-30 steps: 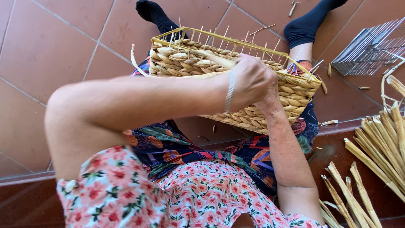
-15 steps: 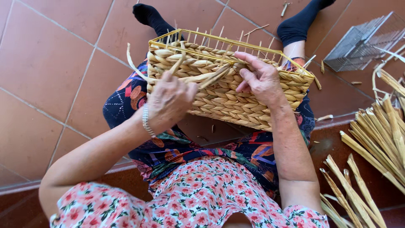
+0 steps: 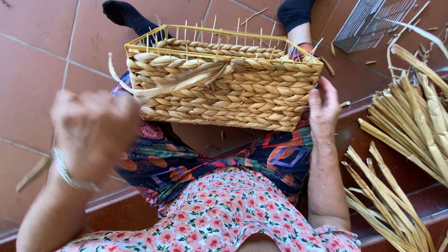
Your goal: The person weaves a rectangular basket using dried palm leaves, interlacing them through a metal frame. They trim excess material with scissors and continue weaving the sides.
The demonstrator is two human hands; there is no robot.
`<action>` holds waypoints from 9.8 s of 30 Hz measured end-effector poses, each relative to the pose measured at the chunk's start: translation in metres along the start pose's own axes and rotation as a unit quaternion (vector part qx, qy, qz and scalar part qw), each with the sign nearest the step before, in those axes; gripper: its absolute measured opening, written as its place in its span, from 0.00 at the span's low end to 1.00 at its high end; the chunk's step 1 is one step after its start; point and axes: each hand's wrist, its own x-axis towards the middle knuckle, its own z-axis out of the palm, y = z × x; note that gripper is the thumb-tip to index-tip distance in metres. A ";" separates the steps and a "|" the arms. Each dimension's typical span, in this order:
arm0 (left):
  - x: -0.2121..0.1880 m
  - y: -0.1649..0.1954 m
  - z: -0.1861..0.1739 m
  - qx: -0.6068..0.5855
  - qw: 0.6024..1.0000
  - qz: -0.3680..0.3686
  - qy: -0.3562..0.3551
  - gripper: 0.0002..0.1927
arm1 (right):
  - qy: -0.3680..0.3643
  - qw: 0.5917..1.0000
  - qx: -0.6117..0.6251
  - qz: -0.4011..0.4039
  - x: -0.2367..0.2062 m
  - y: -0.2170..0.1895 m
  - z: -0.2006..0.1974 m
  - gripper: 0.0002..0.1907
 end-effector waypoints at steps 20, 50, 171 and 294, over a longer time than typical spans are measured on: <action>-0.051 0.037 0.181 -0.677 0.702 -0.173 0.142 0.06 | -0.003 0.985 -0.051 -0.167 0.009 -0.020 0.020 0.23; -0.031 0.131 0.031 -0.337 0.854 0.154 0.365 0.16 | -0.244 0.884 -0.171 -0.359 0.006 -0.088 0.108 0.10; 0.025 0.113 0.135 -0.174 0.919 -0.026 0.354 0.10 | -0.212 0.843 -0.245 -0.429 -0.013 -0.092 0.166 0.06; -0.032 0.135 0.124 -0.092 0.939 -0.112 0.311 0.24 | -0.289 0.862 -0.216 -0.355 -0.024 -0.110 0.194 0.06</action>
